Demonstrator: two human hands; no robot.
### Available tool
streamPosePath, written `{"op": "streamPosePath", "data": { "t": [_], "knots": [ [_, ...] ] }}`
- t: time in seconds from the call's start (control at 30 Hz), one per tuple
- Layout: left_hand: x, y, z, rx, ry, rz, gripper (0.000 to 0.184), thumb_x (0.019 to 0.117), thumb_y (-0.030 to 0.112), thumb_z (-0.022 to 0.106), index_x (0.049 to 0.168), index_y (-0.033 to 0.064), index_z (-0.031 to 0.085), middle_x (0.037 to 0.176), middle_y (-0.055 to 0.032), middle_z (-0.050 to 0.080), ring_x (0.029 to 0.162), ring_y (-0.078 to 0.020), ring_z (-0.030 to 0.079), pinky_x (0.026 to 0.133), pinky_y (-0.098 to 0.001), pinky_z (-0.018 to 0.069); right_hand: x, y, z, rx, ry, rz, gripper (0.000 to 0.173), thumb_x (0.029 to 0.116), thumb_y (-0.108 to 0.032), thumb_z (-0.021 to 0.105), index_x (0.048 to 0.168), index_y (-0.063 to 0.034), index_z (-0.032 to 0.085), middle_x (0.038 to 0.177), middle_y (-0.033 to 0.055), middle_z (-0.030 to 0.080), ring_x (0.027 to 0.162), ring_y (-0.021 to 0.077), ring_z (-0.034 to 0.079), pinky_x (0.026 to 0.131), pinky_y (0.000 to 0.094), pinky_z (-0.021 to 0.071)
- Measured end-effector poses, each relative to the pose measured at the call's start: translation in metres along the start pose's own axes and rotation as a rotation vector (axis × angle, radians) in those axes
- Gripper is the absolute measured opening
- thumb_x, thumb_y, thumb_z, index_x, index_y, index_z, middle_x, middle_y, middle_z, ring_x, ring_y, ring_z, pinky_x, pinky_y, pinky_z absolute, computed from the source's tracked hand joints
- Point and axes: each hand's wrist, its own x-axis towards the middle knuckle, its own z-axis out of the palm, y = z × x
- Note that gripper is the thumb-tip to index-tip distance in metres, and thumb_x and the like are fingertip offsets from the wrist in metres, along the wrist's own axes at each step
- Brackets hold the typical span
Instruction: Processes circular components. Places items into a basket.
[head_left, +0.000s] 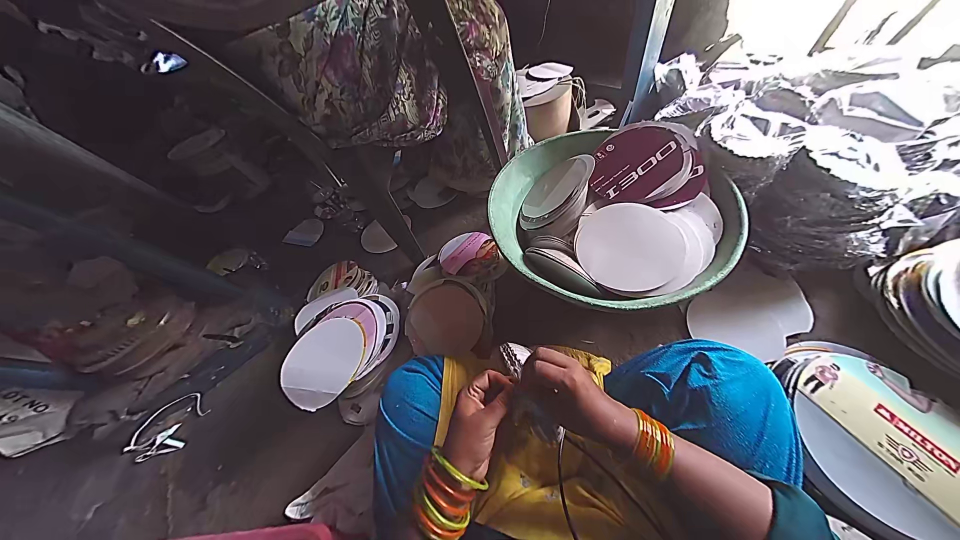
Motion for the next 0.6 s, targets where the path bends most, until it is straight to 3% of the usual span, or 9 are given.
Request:
{"op": "streamPosePath", "data": {
  "t": [0.1, 0.17, 0.27, 0.33, 0.43, 0.5, 0.57, 0.6],
  "knots": [
    [0.003, 0.001, 0.004, 0.094, -0.01, 0.05, 0.012, 0.0892, -0.004, 0.062, 0.088, 0.0063, 0.067, 0.077, 0.0052, 0.066, 0.068, -0.001, 0.061, 0.065, -0.017, 0.052, 0.001, -0.003, -0.002, 0.095, -0.045, 0.155, 0.009, 0.0946, 0.001, 0.056, 0.09, 0.0037, 0.063, 0.087, 0.0144, 0.059, 0.085, 0.018, 0.059, 0.078, 0.0247, 0.05],
    [0.005, 0.0, 0.006, 0.143, -0.006, 0.077, 0.011, 0.0898, -0.004, 0.061, 0.089, 0.0052, 0.067, 0.079, 0.0045, 0.067, 0.071, -0.0014, 0.062, 0.068, -0.0181, 0.0532, 0.002, -0.002, -0.005, 0.082, -0.079, 0.171, 0.009, 0.0958, -0.001, 0.055, 0.091, 0.003, 0.062, 0.088, 0.0143, 0.059, 0.085, 0.019, 0.059, 0.078, 0.0261, 0.0502],
    [0.01, -0.008, 0.002, 0.41, 0.021, 0.278, 0.006, 0.0878, 0.002, 0.063, 0.086, -0.0006, 0.068, 0.103, -0.005, 0.068, 0.101, -0.0037, 0.064, 0.089, -0.0199, 0.0535, 0.0, 0.0, -0.008, -0.106, -0.105, 0.129, 0.011, 0.0977, -0.006, 0.055, 0.092, -0.0007, 0.063, 0.086, 0.0134, 0.06, 0.081, 0.0239, 0.062, 0.072, 0.0336, 0.0537],
    [0.018, -0.014, -0.005, 0.554, 0.038, 0.363, 0.01, 0.087, 0.004, 0.061, 0.082, -0.0026, 0.067, 0.107, -0.0115, 0.067, 0.108, -0.0074, 0.063, 0.094, -0.0207, 0.0512, 0.0, 0.003, -0.012, -0.258, -0.094, 0.121, 0.012, 0.0961, -0.006, 0.055, 0.091, -0.0016, 0.066, 0.084, 0.0138, 0.063, 0.078, 0.0277, 0.066, 0.068, 0.0394, 0.0561],
    [0.027, -0.021, -0.013, 0.539, 0.006, 0.216, 0.008, 0.0904, 0.0, 0.061, 0.087, -0.0043, 0.067, 0.101, -0.009, 0.068, 0.101, -0.0064, 0.063, 0.091, -0.0226, 0.0511, 0.001, 0.0, -0.018, -0.349, -0.165, 0.281, 0.015, 0.0965, -0.004, 0.054, 0.094, -0.0007, 0.068, 0.088, 0.0162, 0.066, 0.083, 0.0324, 0.069, 0.071, 0.0465, 0.0567],
    [0.029, -0.018, -0.014, 0.441, -0.036, 0.085, 0.006, 0.092, -0.002, 0.062, 0.09, -0.0018, 0.067, 0.094, -0.0036, 0.067, 0.091, -0.0043, 0.063, 0.086, -0.022, 0.0526, 0.008, -0.007, -0.024, -0.267, -0.258, 0.5, 0.021, 0.1004, -0.017, 0.056, 0.105, 0.0005, 0.067, 0.103, 0.0186, 0.065, 0.096, 0.0338, 0.067, 0.08, 0.0494, 0.0548],
    [0.027, -0.019, -0.017, 0.403, -0.104, 0.066, 0.005, 0.0893, 0.002, 0.063, 0.087, 0.0014, 0.067, 0.094, -0.0009, 0.067, 0.089, -0.0031, 0.062, 0.084, -0.022, 0.0528, 0.011, -0.011, -0.029, -0.191, -0.339, 0.67, 0.062, 0.0939, -0.051, 0.065, 0.129, -0.0008, 0.059, 0.125, 0.0235, 0.057, 0.106, 0.0382, 0.063, 0.084, 0.0554, 0.0539],
    [0.026, -0.021, -0.018, 0.409, -0.122, 0.087, 0.007, 0.0884, 0.006, 0.063, 0.087, 0.0025, 0.068, 0.093, 0.0012, 0.067, 0.085, -0.0006, 0.062, 0.08, -0.0196, 0.0529, 0.012, -0.012, -0.028, -0.183, -0.385, 0.73, 0.08, 0.0868, -0.059, 0.071, 0.143, -0.0056, 0.051, 0.136, 0.0256, 0.052, 0.107, 0.0403, 0.063, 0.084, 0.0581, 0.0542]
  ]
}}
